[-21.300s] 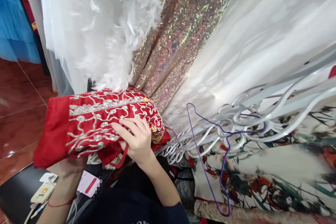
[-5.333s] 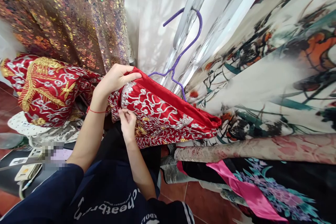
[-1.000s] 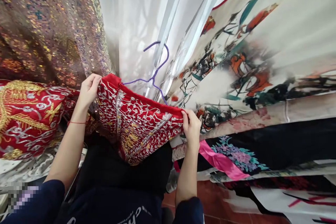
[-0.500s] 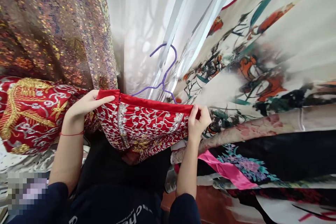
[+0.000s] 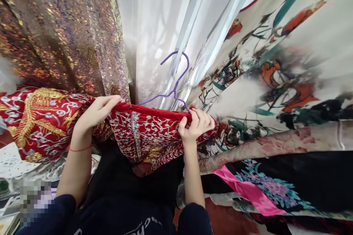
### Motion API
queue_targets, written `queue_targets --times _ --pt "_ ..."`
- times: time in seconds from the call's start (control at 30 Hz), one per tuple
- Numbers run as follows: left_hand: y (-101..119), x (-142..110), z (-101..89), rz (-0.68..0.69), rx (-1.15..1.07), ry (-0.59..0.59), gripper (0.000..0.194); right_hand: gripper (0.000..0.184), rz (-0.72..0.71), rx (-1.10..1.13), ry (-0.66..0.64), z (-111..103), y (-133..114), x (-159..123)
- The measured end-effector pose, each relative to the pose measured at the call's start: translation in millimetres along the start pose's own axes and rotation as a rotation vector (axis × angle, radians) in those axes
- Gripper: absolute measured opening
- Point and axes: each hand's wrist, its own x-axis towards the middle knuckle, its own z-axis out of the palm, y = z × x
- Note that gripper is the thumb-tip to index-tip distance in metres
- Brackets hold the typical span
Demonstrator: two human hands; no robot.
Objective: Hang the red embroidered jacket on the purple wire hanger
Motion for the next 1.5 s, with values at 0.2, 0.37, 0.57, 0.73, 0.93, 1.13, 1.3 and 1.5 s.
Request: queue_targets --times 0.2,0.37,0.57,0.73,0.93,1.13,1.3,1.5 --pt "22 32 1.0 -0.194 0.282 -0.231 0.059 0.055 0.006 0.064 -0.102 6 -6 -19" --pt "15 35 9.6 -0.022 0.102 -0.214 0.040 0.053 0.052 0.079 -0.109 3 -6 -18" --pt "9 20 19.9 0.037 -0.493 -0.002 0.027 0.048 0.173 0.093 -0.155 -1 -13 -15" --pt "-13 -31 44.9 0.129 -0.593 0.418 0.025 0.044 0.238 0.168 -0.052 -20 -43 -22" --pt "-45 -85 91.2 -0.180 -0.632 0.628 0.034 0.020 0.353 0.549 -0.213 -48 -113 -55" --pt "-59 -103 120.1 -0.299 -0.614 0.479 0.030 0.023 0.796 0.996 -0.695 -28 -155 -65" --pt "-70 -110 128.2 -0.322 -0.575 0.264 0.030 0.026 1.042 1.357 -0.795 -6 -168 -56" --pt "-88 -116 135.0 -0.403 -0.655 0.169 0.034 0.030 1.377 1.510 -0.762 0 -173 -64"
